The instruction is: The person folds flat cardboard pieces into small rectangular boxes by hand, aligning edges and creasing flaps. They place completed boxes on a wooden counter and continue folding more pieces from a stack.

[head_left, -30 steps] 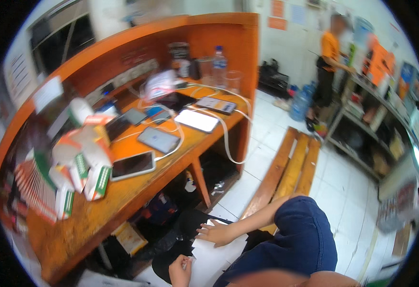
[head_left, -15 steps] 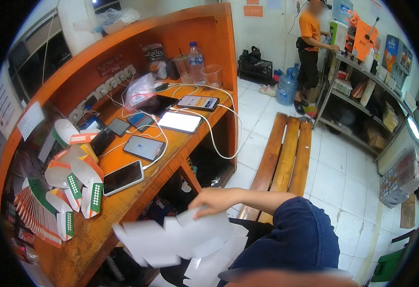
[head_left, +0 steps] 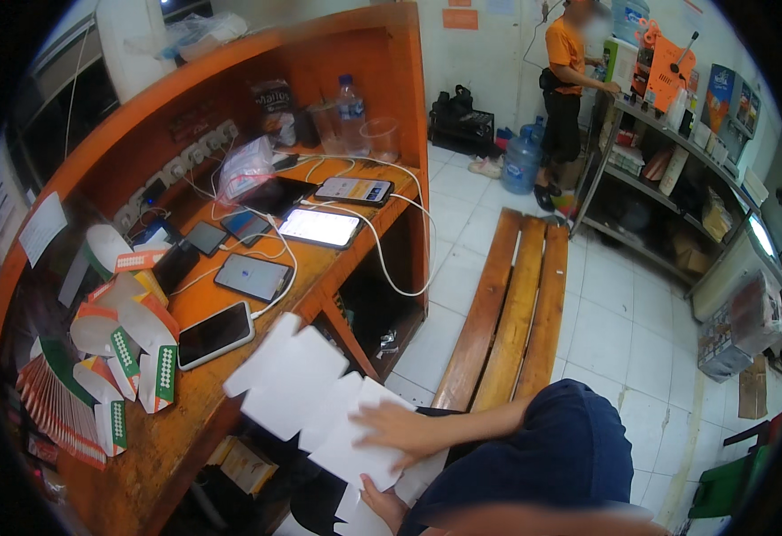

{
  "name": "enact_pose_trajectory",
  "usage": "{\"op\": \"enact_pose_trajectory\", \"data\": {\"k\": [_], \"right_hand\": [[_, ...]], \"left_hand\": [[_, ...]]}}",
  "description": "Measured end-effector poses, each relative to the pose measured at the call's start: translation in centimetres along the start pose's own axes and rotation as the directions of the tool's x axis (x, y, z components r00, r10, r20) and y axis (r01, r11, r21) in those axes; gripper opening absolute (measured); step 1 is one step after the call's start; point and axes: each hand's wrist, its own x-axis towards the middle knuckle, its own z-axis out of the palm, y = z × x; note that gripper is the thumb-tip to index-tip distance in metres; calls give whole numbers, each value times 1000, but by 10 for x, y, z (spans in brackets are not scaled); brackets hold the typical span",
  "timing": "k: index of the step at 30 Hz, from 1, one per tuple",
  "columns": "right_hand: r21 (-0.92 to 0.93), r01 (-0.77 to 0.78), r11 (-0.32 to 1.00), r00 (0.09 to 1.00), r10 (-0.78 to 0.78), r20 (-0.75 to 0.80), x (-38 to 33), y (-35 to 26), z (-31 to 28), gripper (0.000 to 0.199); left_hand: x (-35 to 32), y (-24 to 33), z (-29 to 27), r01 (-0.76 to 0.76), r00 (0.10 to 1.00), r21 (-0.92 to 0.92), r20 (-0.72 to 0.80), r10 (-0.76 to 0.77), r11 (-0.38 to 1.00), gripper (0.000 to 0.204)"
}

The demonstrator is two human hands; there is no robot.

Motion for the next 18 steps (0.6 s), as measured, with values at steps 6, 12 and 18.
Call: {"op": "enact_pose_trajectory", "data": {"k": [6,12,18], "right_hand": [[101,-50,994,991,37,129,-26,-9,61,61],[405,-343,848,939,328,107,-32,-3,96,29],[560,-365,744,909,416,40,-30,6,110,29]], "left_hand": [[-11,-15,-5,431,875,-199,329,-354,880,68],[22,-51,-41,411,907,-246,205,-368,878,46],[1,-43,-39,233,972,-86,-1,-234,969,29]]}}
